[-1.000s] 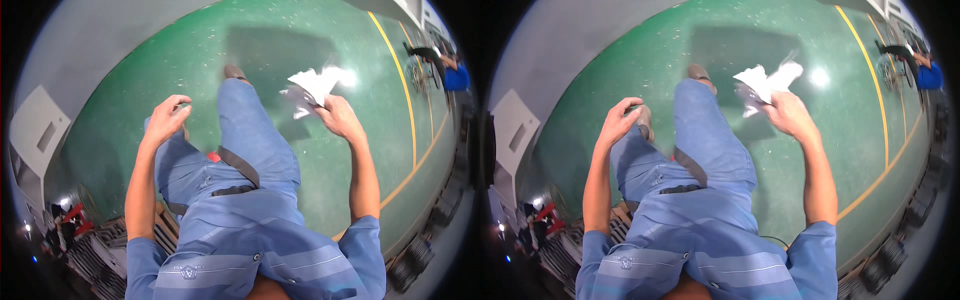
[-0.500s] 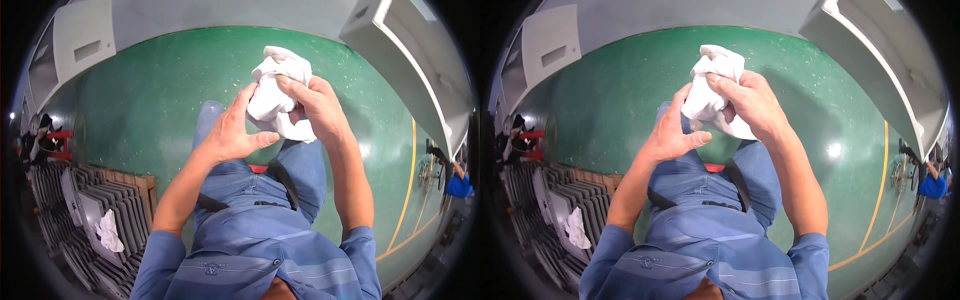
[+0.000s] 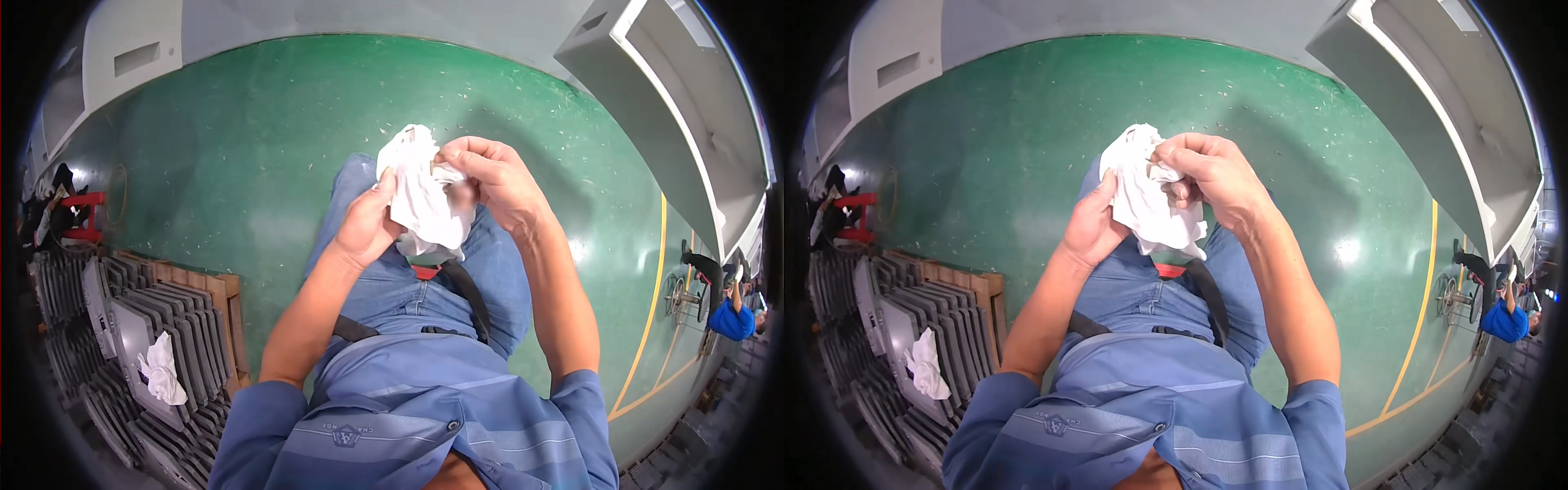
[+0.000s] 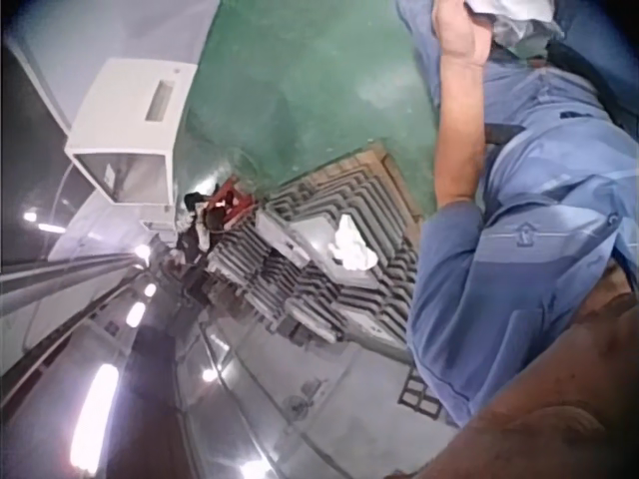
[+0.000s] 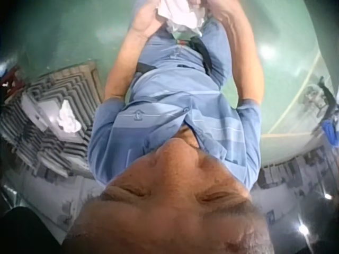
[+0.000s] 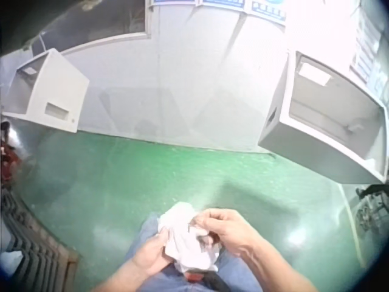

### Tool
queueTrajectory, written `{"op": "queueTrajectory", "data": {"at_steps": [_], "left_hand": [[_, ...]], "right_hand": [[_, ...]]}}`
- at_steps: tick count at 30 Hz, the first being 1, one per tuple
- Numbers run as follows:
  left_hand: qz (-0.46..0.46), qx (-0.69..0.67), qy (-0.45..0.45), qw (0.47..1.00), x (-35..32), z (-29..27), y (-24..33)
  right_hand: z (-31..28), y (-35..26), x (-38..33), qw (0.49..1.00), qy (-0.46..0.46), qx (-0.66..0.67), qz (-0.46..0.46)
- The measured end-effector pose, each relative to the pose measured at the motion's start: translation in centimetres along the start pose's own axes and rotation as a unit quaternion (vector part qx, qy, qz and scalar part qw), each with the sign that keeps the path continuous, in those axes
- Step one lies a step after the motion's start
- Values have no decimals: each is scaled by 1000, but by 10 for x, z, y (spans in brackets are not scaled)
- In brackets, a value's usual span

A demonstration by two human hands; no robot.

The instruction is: Cleaning and wiping down white metal enclosures with a cloth.

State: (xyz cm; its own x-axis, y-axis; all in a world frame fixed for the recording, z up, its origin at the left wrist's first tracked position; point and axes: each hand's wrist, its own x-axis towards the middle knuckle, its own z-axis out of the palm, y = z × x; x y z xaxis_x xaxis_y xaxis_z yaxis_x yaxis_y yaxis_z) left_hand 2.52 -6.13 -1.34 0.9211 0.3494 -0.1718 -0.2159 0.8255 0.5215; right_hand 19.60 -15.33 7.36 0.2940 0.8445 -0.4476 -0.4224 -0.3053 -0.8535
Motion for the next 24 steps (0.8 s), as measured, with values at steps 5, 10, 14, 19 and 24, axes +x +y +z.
{"op": "queueTrajectory", "data": {"at_steps": [5,10,14,19,24], "left_hand": [[40,-41,28,998,3,1,11],[61,-48,37,996,0,-10,18],[38,-127,31,991,0,-19,19],[36,-163,4,986,-2,-23,18],[27,-150,12,988,-3,-21,14]], "right_hand": [[-13,-2,-3,999,36,-1,-40],[-15,-11,-9,994,65,-37,-84],[-19,-10,-8,969,124,-168,-133],[-7,-2,-12,952,105,-278,-74],[20,7,-9,899,84,-414,-115]]}}
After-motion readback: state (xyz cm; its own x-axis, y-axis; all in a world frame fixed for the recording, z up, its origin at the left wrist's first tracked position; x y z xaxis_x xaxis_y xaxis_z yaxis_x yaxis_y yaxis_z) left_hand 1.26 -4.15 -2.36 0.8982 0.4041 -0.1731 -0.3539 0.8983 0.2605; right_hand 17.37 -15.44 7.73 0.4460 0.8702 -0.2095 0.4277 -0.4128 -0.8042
